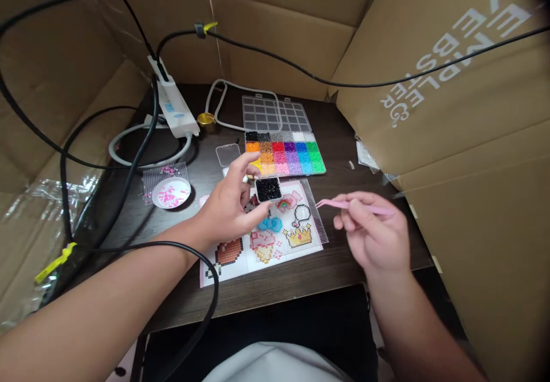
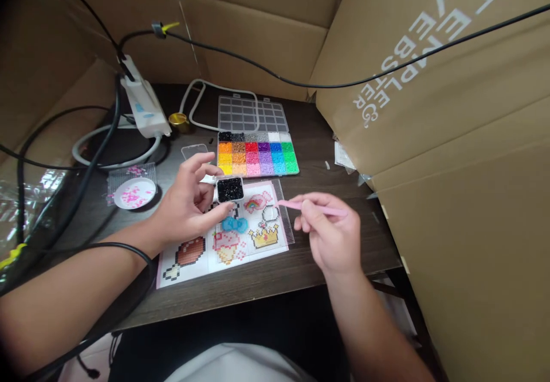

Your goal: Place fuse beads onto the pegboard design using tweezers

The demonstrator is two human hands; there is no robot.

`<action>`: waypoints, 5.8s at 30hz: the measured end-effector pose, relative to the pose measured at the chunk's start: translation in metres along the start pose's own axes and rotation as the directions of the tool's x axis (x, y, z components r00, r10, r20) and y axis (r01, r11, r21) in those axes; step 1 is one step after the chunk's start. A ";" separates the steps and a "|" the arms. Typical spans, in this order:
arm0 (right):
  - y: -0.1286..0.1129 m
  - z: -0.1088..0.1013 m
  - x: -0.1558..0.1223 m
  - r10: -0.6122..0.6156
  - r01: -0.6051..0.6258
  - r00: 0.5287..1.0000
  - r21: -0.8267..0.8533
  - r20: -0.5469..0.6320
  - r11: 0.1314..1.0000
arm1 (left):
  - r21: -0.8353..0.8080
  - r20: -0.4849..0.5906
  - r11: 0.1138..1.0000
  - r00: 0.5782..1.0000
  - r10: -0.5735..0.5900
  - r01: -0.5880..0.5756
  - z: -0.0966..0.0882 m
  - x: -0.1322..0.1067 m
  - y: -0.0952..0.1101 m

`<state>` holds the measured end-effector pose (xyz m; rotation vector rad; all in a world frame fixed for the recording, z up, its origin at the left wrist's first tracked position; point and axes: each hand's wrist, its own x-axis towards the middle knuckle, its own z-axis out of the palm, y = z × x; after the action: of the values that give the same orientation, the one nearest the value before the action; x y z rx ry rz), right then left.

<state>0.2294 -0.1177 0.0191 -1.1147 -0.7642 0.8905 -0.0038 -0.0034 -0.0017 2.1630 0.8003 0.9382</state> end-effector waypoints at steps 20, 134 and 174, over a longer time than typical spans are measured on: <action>0.010 0.014 0.108 0.059 -0.093 0.985 0.214 0.163 0.972 | -0.247 -0.076 0.965 0.991 -0.113 0.091 0.003 0.004 -0.007; 0.017 -0.014 0.124 0.074 -0.120 0.953 0.143 0.294 0.982 | -0.250 -0.134 0.964 0.983 -0.125 0.089 0.002 0.002 -0.008; 0.012 -0.017 0.116 -0.236 0.295 0.918 -0.151 0.318 0.943 | -0.185 -0.130 0.982 0.990 -0.051 0.026 -0.004 0.005 -0.004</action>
<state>0.2939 -0.0192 0.0117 -1.0269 -1.2454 0.7675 -0.0051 0.0036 -0.0007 1.9363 0.7845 1.1018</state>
